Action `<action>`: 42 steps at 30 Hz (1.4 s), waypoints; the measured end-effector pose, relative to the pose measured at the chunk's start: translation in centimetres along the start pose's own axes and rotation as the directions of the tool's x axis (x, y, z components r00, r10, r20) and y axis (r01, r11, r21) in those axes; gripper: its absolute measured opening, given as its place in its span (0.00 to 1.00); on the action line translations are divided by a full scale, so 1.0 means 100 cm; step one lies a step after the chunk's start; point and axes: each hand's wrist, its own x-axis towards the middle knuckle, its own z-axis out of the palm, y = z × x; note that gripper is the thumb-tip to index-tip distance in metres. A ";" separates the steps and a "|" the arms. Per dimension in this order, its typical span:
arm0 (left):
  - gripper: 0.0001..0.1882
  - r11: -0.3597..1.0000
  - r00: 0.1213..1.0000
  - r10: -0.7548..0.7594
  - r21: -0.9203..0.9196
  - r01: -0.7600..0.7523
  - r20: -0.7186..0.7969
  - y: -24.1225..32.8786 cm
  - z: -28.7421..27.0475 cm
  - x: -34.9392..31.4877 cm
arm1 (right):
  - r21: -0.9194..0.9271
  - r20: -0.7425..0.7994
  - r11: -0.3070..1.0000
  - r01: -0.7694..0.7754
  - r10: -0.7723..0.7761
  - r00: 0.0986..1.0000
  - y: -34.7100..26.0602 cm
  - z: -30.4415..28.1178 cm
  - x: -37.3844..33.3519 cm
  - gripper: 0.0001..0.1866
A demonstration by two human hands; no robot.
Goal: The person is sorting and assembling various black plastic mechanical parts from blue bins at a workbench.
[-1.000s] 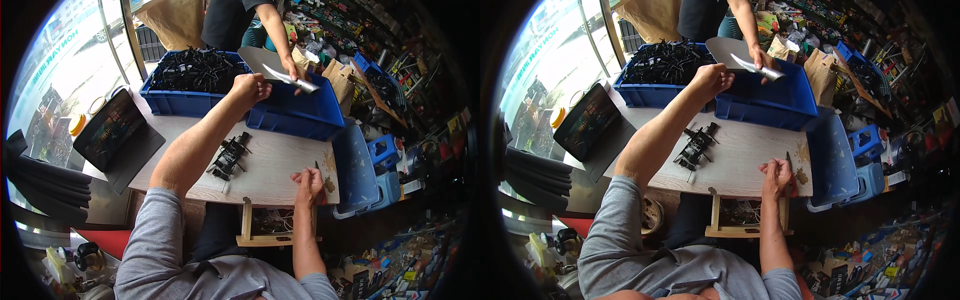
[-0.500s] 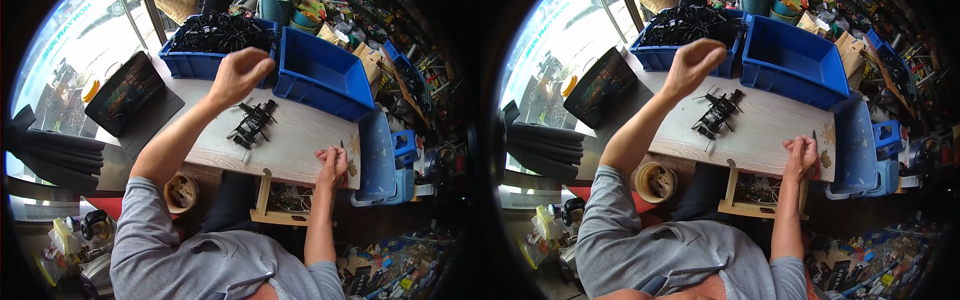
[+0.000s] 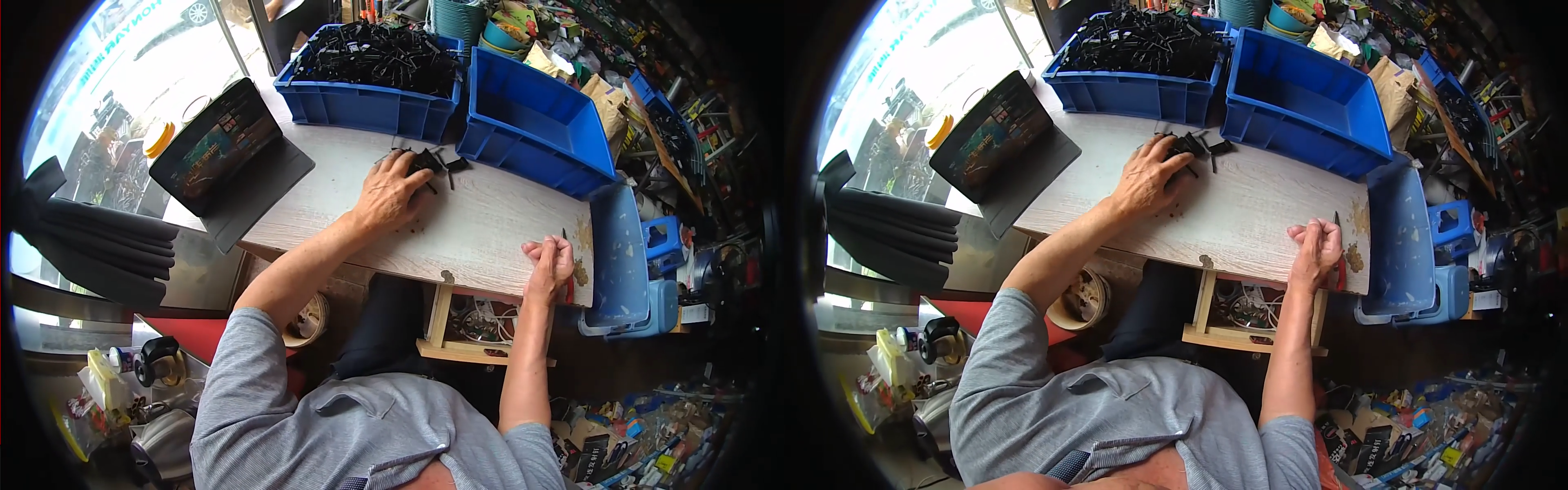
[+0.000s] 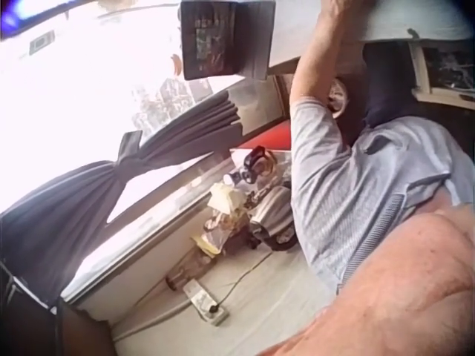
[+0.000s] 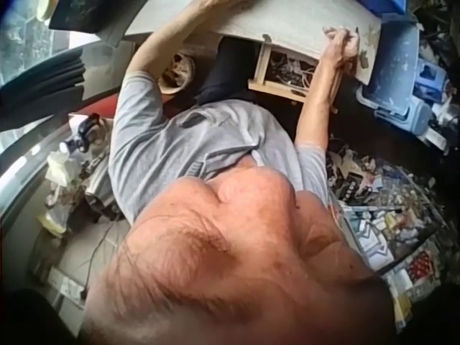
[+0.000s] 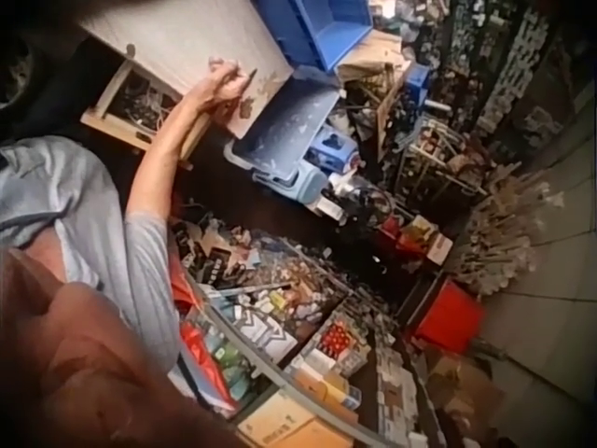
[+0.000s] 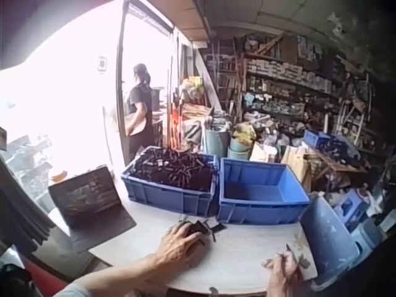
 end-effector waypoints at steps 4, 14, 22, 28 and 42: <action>0.22 0.985 0.983 -0.150 0.070 0.158 -0.106 -0.034 -0.005 -0.002 | 0.007 0.008 1.000 0.013 -0.013 1.000 0.002 0.000 0.000 0.03; 0.22 0.993 0.994 0.027 0.119 -0.014 -0.108 0.024 -0.005 0.023 | -0.031 -0.007 0.999 0.013 -0.013 1.000 -0.003 0.003 -0.002 0.04; 0.26 0.978 0.983 0.046 0.192 -0.080 0.178 0.022 0.025 0.029 | -0.041 0.018 0.998 0.041 -0.040 0.999 -0.005 0.006 -0.003 0.05; 0.18 0.972 0.996 0.075 0.227 -0.063 -0.045 0.013 -0.005 -0.004 | -0.035 0.018 0.998 0.051 -0.051 0.999 -0.004 0.006 -0.004 0.04; 0.45 0.913 0.861 0.335 -0.356 -0.198 0.381 0.159 -0.017 -0.123 | -0.036 0.032 0.997 0.070 -0.069 0.997 -0.005 0.005 -0.001 0.04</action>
